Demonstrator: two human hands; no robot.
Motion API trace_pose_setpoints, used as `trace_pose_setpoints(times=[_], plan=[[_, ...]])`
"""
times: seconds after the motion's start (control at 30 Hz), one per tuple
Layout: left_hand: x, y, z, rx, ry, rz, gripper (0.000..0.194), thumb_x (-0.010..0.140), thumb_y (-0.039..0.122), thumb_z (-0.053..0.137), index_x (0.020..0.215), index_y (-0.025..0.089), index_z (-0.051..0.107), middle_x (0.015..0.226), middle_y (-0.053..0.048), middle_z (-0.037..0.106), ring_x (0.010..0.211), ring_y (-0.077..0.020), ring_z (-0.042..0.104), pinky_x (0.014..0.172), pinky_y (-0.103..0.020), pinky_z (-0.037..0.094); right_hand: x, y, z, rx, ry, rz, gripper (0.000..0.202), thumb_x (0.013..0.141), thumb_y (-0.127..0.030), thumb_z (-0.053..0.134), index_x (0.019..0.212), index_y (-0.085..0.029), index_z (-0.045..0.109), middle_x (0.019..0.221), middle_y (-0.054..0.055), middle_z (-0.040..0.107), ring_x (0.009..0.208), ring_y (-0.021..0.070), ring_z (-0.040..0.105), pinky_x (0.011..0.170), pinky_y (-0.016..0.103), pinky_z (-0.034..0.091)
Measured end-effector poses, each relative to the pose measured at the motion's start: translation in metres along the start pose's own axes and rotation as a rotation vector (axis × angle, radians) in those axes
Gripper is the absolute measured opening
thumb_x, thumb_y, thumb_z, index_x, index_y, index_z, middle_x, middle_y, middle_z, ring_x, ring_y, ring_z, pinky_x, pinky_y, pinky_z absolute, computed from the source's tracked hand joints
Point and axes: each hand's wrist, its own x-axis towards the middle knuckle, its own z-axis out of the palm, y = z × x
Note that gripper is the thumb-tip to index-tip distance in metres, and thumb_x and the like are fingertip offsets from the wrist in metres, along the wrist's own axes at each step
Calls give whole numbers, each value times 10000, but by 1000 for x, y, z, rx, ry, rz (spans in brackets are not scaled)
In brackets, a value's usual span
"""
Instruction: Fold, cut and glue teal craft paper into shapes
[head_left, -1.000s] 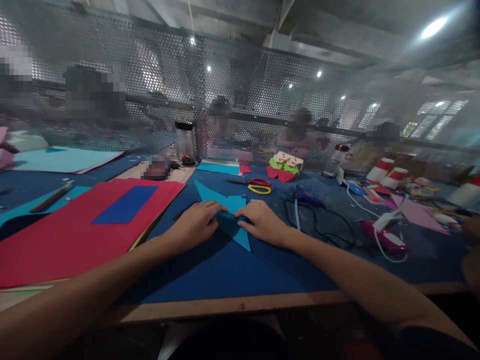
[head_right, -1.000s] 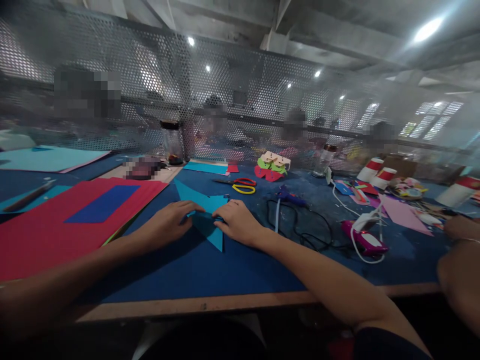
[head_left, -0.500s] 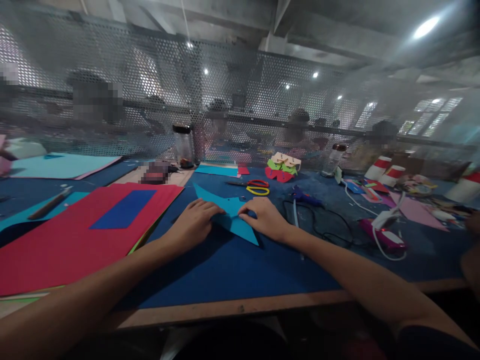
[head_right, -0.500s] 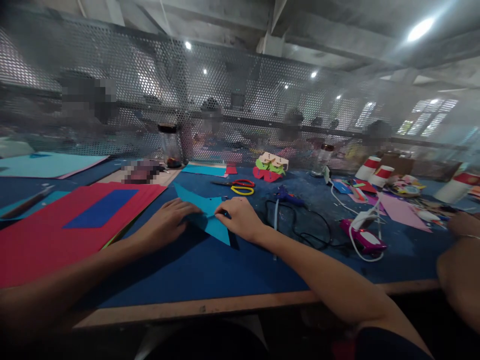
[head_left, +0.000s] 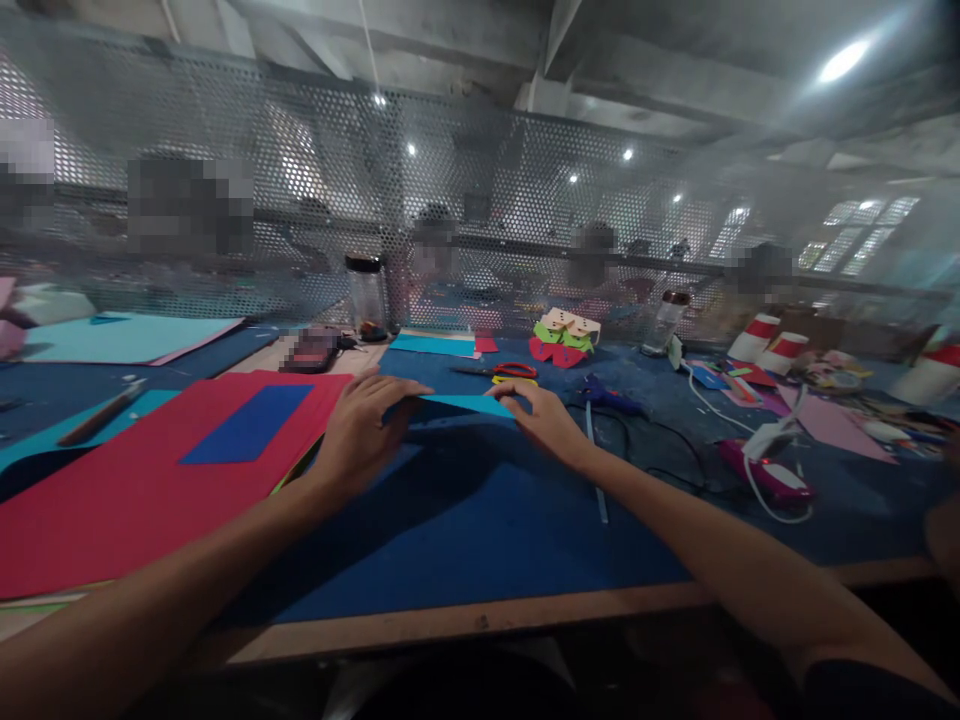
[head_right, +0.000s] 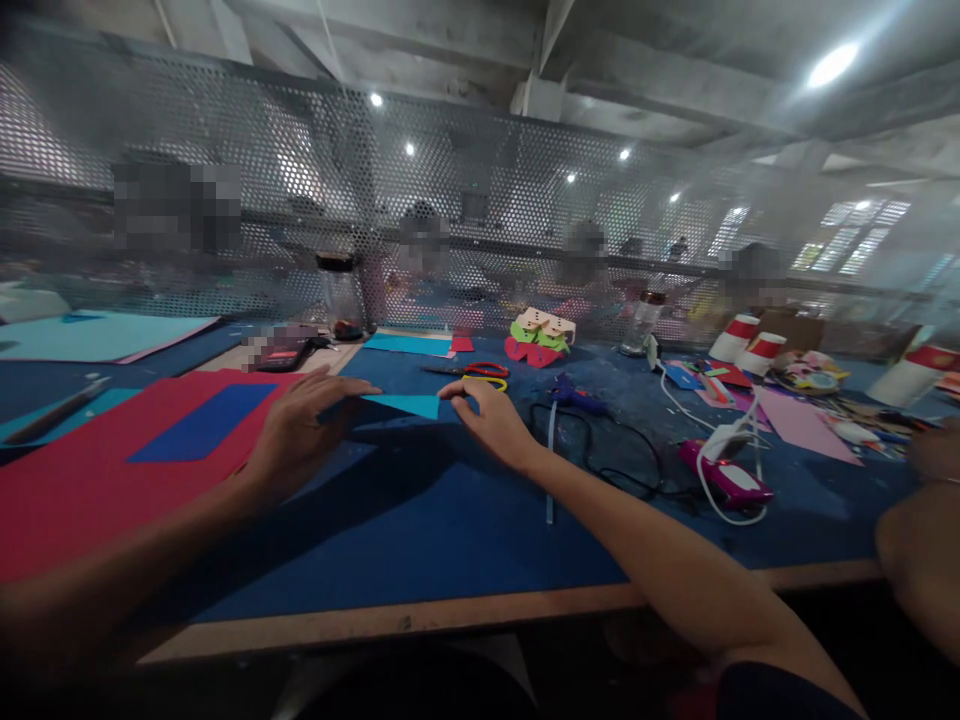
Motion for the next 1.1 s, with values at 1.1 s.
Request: trace_pose_setpoints(times=[1.1], plan=[[12,10,-11,-460,137,-302,286,893,456,676,991,189,704,856,-14,698,746,-180,628,642,-264,480,8,10,3,226,188,25,362,912,-542,676,869,-186,725,843,22,701,811,174,651,803,293,505]])
